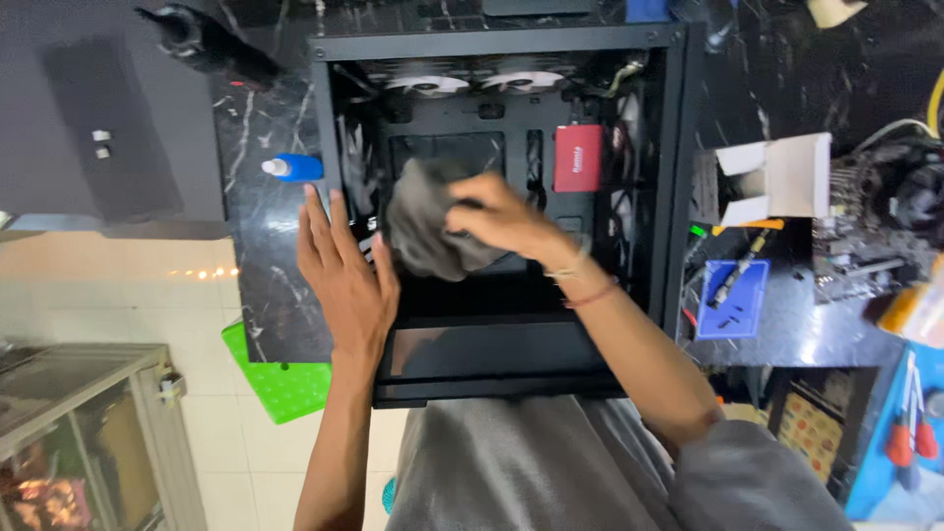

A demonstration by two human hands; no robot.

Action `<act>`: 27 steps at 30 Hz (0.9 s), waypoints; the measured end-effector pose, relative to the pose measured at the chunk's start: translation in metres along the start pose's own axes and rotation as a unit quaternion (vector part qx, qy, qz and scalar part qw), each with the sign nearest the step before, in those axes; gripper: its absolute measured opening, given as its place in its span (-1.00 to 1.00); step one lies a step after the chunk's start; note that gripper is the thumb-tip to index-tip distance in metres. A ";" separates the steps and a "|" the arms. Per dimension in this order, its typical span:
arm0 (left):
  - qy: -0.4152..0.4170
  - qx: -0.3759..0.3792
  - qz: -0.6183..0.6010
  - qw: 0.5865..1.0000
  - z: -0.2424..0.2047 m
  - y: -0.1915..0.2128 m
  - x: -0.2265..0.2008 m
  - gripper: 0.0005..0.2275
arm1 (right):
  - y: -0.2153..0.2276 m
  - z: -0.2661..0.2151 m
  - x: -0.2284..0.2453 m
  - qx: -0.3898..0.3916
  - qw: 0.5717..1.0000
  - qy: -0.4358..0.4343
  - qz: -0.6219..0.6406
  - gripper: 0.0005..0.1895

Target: The person wipes the inside of a computer case with a cloth, then picks up a motherboard and places it into the case. They connect cables to the motherboard and use a screwdriver to secure it.

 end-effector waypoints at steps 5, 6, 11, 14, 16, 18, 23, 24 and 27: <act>-0.085 0.032 -0.341 0.935 0.027 -0.019 -0.067 -0.55 | 0.087 -0.058 -0.015 -0.158 0.981 -0.090 0.061 -0.60; -0.053 0.081 -0.487 0.868 0.036 -0.032 -0.082 -0.42 | 0.101 -0.068 -0.012 -0.193 0.970 -0.103 0.104 -0.37; 0.113 0.356 -0.584 0.721 0.072 -0.108 -0.121 -0.27 | 0.131 -0.096 -0.031 -0.154 0.920 -0.048 0.357 -0.81; 0.145 0.356 -0.640 0.665 0.081 -0.140 -0.124 -0.64 | 0.145 -0.102 -0.025 -0.192 0.923 -0.023 0.333 -0.75; 0.188 0.370 -0.644 0.642 0.084 -0.148 -0.123 -0.75 | 0.140 -0.116 0.008 -0.214 0.943 -0.001 0.253 -0.63; 0.327 0.374 -0.605 0.622 0.080 -0.148 -0.110 -0.48 | 0.124 -0.137 0.063 -0.267 0.963 0.025 0.014 -0.50; 0.252 0.315 -0.605 0.686 0.085 -0.166 -0.097 -0.54 | 0.149 -0.176 0.082 -0.387 0.900 0.154 -0.128 -0.55; 0.198 0.272 -0.615 0.713 0.084 -0.173 -0.094 -0.53 | 0.157 -0.185 0.083 -0.427 0.868 0.153 -0.200 -0.58; 0.199 0.273 -0.606 0.720 0.065 -0.169 -0.129 -0.55 | 0.156 -0.172 0.082 -0.400 0.836 0.169 -0.335 -0.64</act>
Point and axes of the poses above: each hand's wrist, its own z-axis towards the middle knuckle, its own y-axis out of the back of the hand, x = y × z, the point moved 6 cm from there along z, towards the middle knuckle, and after that the axes turned 3 degrees about x, right-handed, at the moved point
